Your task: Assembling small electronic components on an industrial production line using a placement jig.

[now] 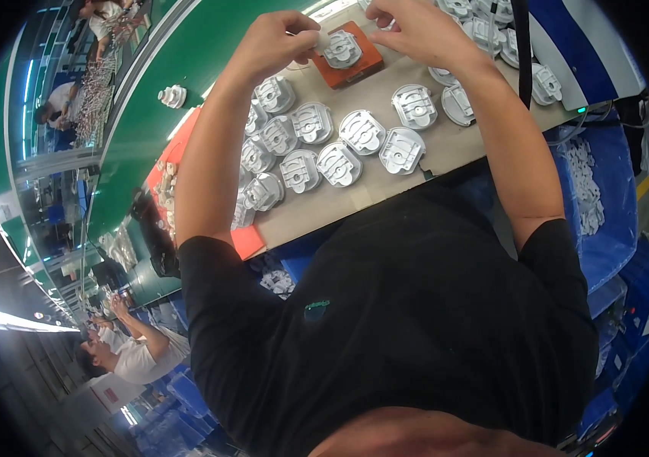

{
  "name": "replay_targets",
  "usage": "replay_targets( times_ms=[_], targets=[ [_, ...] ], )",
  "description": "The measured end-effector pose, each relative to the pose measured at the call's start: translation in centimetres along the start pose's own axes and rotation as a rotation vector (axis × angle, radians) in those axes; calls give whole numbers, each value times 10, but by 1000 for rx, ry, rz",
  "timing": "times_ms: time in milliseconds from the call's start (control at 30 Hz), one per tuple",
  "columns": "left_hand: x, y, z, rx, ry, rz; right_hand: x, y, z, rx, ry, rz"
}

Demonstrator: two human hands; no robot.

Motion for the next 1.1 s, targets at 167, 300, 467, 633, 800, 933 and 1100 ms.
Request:
replay_targets(
  times_ms=[167,300,467,633,800,933,1100],
  targets=[
    [14,-29,8,5,-207,68,14,-5,-6,-14,7,36],
    [12,-33,10,-5,-226,96,26,-12,1,-29,43,159],
    [10,-28,7,38,-273,53,52,-12,-9,-361,30,-271],
    [10,-26,31,161,-91,69,53,-41,0,-49,132,166],
    [12,-17,24,130,-157,49,58,-49,-6,-54,155,278],
    [15,-14,20,227,-165,63,60,-46,-11,-46,150,282],
    [22,-13,14,268,-241,27,57,-50,-7,-41,173,309]
  ],
)
Point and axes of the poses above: each hand's wrist, its own y-axis away from the middle knuckle, its own x-axis out of the palm, z = x × y, the point moved 5 cm from there along -y, towards the middle knuckle, and after that the axes turned 5 degrees about y, right-handed, at the moved point
